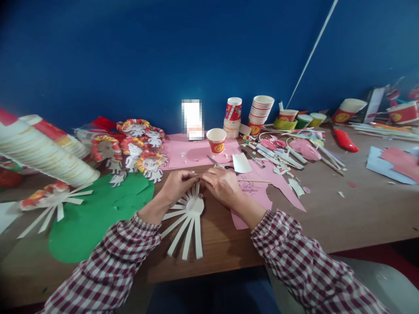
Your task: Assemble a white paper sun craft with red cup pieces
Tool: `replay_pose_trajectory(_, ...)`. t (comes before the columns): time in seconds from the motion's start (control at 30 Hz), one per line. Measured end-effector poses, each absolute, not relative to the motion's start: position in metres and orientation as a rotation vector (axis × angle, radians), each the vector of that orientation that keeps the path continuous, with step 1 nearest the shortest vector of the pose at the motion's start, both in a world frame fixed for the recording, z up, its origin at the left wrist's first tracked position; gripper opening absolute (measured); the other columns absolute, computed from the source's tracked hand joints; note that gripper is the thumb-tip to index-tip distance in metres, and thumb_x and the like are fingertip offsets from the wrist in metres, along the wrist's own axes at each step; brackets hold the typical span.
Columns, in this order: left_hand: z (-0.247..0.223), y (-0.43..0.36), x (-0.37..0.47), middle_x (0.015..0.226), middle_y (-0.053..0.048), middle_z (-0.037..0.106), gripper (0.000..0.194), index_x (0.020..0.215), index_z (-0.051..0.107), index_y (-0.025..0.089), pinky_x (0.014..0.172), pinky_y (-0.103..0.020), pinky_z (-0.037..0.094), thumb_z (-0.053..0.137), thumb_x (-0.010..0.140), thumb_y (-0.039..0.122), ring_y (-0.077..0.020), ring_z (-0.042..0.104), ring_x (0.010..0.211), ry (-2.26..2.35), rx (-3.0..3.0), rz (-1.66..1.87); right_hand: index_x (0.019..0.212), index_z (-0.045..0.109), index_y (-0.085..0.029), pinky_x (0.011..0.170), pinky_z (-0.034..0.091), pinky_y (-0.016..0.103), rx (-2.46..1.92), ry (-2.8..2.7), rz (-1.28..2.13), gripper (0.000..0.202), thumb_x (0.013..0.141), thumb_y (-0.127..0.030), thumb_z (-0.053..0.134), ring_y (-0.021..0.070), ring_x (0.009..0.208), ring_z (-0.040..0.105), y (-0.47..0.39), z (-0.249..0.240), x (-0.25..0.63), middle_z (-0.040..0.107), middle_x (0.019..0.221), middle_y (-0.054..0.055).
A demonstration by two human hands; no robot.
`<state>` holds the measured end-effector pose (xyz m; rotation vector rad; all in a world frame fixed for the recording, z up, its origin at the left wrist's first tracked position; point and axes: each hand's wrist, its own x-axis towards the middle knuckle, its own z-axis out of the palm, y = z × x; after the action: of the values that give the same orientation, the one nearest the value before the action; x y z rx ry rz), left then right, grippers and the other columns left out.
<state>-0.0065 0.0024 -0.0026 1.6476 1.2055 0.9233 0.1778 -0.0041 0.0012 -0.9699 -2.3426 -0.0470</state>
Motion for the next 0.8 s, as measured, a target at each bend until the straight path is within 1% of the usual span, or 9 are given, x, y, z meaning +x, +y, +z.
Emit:
replay_pose_trajectory(0.13,-0.002,0.002,-0.006,0.073,-0.004,0.069,0.026,0.081,0.072,0.01,0.06,-0.021,0.043,0.059,0.076,0.031,-0.0123,0.057,0.063,1.218,1.651,0.899,0.084,0.065,-0.017,0.072,0.04,0.027,-0.996,-2.363,-0.13,0.022,0.092,-0.025,0.046,0.0164,0.077,0.054,-0.006,0.007,0.177,0.063,0.08,0.005)
replay_pose_trajectory(0.23,-0.001,0.001,-0.007,0.074,-0.004,0.067,0.028,0.084,0.071,0.009,0.059,-0.02,0.041,0.059,0.076,0.034,-0.0121,0.055,0.063,1.167,1.652,0.885,0.085,0.065,-0.017,0.074,0.04,0.028,-1.006,-2.379,-0.131,0.023,0.093,-0.024,0.045,0.0162,0.077,0.054,-0.007,0.009,0.176,0.063,0.08,0.005)
replay_pose_trajectory(0.33,0.001,0.001,-0.009,0.066,-0.001,0.062,0.033,0.078,0.07,0.009,0.055,-0.019,0.037,0.055,0.079,0.039,-0.0101,0.05,0.059,1.15,1.684,0.853,0.09,0.065,-0.016,0.075,0.04,0.028,-1.01,-2.38,-0.113,0.022,0.093,-0.024,0.045,0.0163,0.08,0.055,-0.007,0.01,0.177,0.064,0.083,0.006)
replay_pose_trajectory(0.43,0.002,0.002,-0.011,0.058,0.001,0.054,0.04,0.07,0.067,0.009,0.05,-0.019,0.032,0.051,0.081,0.044,-0.0085,0.043,0.053,1.174,1.712,0.828,0.09,0.064,-0.017,0.075,0.04,0.028,-1.011,-2.388,-0.116,0.021,0.093,-0.024,0.045,0.0164,0.081,0.054,-0.008,0.009,0.177,0.064,0.084,0.006)
replay_pose_trajectory(0.63,0.001,0.004,-0.013,0.053,0.002,0.048,0.04,0.066,0.065,0.01,0.049,-0.019,0.029,0.054,0.078,0.047,-0.008,0.039,0.052,1.18,1.727,0.834,0.085,0.064,-0.018,0.074,0.04,0.027,-1.037,-2.36,-0.149,0.021,0.092,-0.025,0.045,0.0166,0.081,0.055,-0.008,0.004,0.175,0.064,0.082,0.005)
replay_pose_trajectory(0.7,0.002,0.004,-0.013,0.051,0.003,0.045,0.041,0.064,0.063,0.01,0.047,-0.019,0.028,0.054,0.078,0.047,-0.0074,0.037,0.05,1.184,1.735,0.827,0.087,0.064,-0.018,0.075,0.04,0.027,-1.047,-2.348,-0.131,0.021,0.092,-0.026,0.046,0.0168,0.082,0.056,-0.008,0.002,0.173,0.065,0.082,0.006)
replay_pose_trajectory(0.8,0.004,0.003,-0.012,0.051,0.002,0.047,0.039,0.064,0.064,0.01,0.047,-0.018,0.028,0.054,0.077,0.046,-0.0075,0.038,0.05,1.187,1.739,0.832,0.091,0.065,-0.017,0.076,0.041,0.028,-1.071,-2.332,-0.11,0.021,0.092,-0.027,0.047,0.0173,0.082,0.058,-0.008,0.0,0.172,0.067,0.084,0.006)
